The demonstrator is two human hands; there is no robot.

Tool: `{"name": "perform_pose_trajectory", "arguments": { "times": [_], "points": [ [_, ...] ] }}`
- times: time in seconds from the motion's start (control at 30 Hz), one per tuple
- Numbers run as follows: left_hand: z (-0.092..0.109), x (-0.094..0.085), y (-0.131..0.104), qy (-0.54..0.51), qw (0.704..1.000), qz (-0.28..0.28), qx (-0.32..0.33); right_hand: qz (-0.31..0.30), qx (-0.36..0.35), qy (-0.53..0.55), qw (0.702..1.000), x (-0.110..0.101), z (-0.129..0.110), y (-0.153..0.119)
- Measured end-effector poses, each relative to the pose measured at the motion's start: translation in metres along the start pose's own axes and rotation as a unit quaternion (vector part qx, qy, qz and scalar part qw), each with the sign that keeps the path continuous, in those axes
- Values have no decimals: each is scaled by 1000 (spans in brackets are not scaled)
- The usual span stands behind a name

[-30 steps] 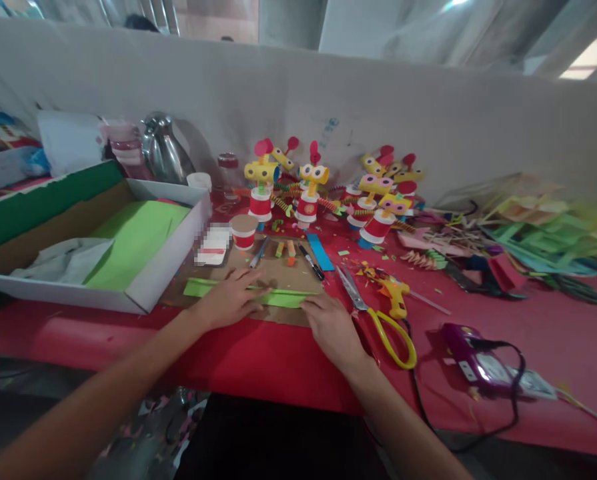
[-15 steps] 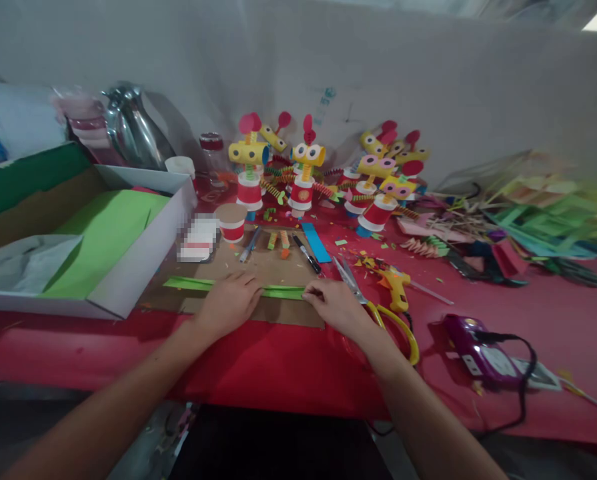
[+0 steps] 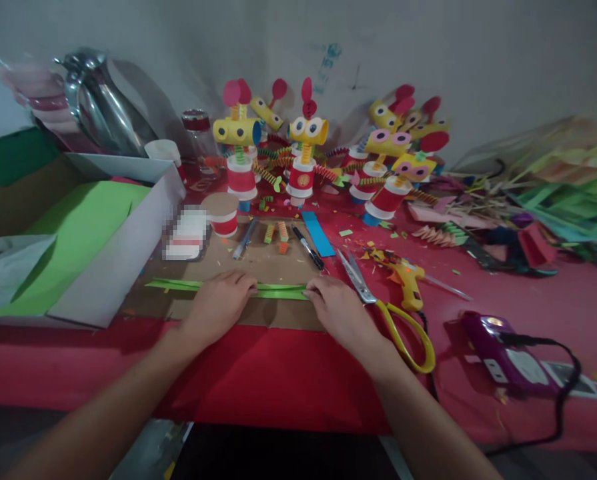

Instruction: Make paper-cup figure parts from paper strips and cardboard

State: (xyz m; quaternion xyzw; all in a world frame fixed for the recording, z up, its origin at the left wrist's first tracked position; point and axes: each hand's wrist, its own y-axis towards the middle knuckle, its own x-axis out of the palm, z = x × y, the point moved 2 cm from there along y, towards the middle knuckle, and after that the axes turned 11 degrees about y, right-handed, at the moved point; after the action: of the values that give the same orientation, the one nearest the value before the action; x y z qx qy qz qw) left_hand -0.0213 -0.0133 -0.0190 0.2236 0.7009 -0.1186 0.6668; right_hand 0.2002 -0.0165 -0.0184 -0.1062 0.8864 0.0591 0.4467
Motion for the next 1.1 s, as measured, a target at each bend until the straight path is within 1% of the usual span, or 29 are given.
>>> {"name": "perform_pose_trajectory", "arguments": {
  "times": [0.1,0.2,0.43,0.53,0.63,0.7,0.77,0.83,0.9,1.0,1.1],
  "points": [
    [0,0,1,9,1000,-2,4,0,-14,24,1000,-2,2,-2],
    [-1,1,1,-2,1000,-1,2,13,-19,24,999,-3,3,-4],
    [-4,2,0,-11,1000,22,3,41,48,30,998,1,3,-1],
    [-4,3,-1,3,999,24,36,49,61,36,996,2,3,0],
    [-3,3,-2,44,995,17,84,58,79,49,994,2,5,-1],
    [-2,3,-3,65,993,16,102,62,79,53,994,2,5,-2],
    [-1,3,-3,71,992,17,106,71,50,39,995,1,3,-2],
    [0,2,-3,71,992,15,106,85,-10,2,996,-1,0,-4],
    [0,2,-3,70,992,10,102,84,-79,-53,992,-3,-5,-5],
    [0,2,-3,63,993,5,101,43,-141,-140,979,-5,-11,-10],
    [-1,3,-3,59,993,4,103,-12,-151,-212,966,-3,-18,-17]
  ]
}}
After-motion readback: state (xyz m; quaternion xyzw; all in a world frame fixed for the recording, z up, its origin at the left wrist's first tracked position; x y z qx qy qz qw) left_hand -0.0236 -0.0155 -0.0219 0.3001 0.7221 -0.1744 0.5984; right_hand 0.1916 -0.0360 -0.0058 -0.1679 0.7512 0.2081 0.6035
